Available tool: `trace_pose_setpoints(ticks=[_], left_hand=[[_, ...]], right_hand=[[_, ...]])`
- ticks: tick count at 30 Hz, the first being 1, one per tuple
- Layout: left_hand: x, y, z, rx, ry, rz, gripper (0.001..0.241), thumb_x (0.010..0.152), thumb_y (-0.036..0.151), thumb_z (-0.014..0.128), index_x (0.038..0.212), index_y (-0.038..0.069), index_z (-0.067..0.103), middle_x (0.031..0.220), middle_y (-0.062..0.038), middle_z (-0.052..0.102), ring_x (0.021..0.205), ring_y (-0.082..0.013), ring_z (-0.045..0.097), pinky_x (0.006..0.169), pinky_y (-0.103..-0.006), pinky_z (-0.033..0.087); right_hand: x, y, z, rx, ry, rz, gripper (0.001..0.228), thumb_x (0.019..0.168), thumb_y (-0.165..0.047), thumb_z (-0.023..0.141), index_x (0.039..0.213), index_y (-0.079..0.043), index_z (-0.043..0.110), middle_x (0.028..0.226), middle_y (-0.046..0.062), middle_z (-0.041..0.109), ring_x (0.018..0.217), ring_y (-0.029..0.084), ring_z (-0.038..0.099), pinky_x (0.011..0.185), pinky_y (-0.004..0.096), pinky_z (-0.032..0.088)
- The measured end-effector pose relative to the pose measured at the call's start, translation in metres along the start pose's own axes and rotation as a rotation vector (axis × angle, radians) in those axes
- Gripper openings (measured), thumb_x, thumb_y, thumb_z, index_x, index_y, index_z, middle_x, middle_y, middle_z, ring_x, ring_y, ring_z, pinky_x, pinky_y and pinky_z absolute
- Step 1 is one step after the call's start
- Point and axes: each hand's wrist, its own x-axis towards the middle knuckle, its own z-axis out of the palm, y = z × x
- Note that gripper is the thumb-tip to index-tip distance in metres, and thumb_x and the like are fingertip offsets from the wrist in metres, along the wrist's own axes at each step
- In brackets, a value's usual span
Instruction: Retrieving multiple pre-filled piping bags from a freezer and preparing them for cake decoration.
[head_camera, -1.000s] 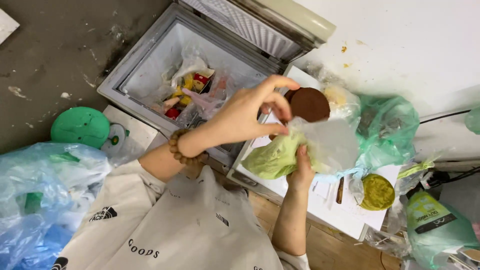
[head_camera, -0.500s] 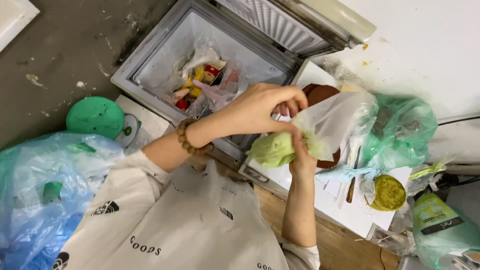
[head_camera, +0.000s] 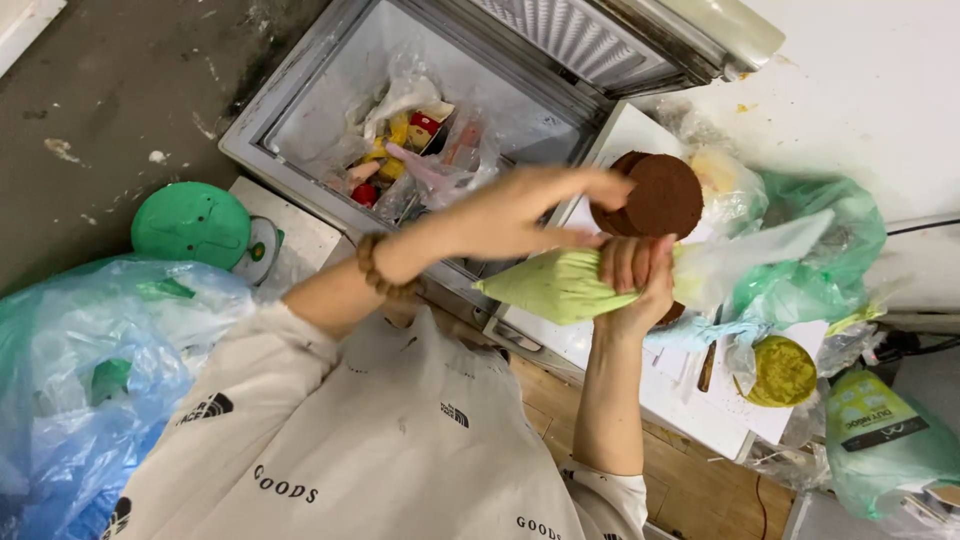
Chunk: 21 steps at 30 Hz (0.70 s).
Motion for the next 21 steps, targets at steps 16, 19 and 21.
trace_pose_setpoints(ticks=[16, 19, 21], left_hand=[[-0.058, -0.04, 0.042, -1.188, -0.646, -0.648, 0.072, 0.085, 0.047, 0.08, 0.133, -0.003, 0.06, 0.11, -0.022, 0.075, 0.084, -0.0327, 0.072, 0.066, -0.0417, 0.059], [-0.066, -0.063, 0.055, -1.28, -0.589, -0.679, 0.069, 0.091, 0.054, 0.071, 0.131, -0.002, 0.061, 0.103, -0.025, 0.074, 0.079, -0.0284, 0.073, 0.059, -0.0355, 0.06], [-0.066, -0.065, 0.053, -1.106, -0.399, -0.64, 0.066, 0.091, 0.05, 0.07, 0.134, 0.002, 0.059, 0.108, -0.02, 0.072, 0.086, -0.0236, 0.073, 0.068, -0.034, 0.061]], right_hand=[[0.01, -0.025, 0.012, -0.087, -0.387, 0.01, 0.051, 0.083, -0.065, 0.061, 0.1, -0.02, 0.077, 0.128, 0.012, 0.067, 0.125, 0.028, 0.066, 0.111, 0.055, 0.052], [0.007, -0.022, -0.015, 0.083, -0.244, -0.154, 0.067, 0.108, -0.054, 0.036, 0.058, -0.017, 0.062, 0.068, 0.007, 0.069, 0.092, 0.023, 0.072, 0.125, 0.059, 0.045], [0.009, -0.037, -0.031, 0.234, -0.184, -0.227, 0.066, 0.111, -0.051, 0.029, 0.059, -0.017, 0.054, 0.059, 0.004, 0.061, 0.07, 0.019, 0.065, 0.11, 0.054, 0.053]])
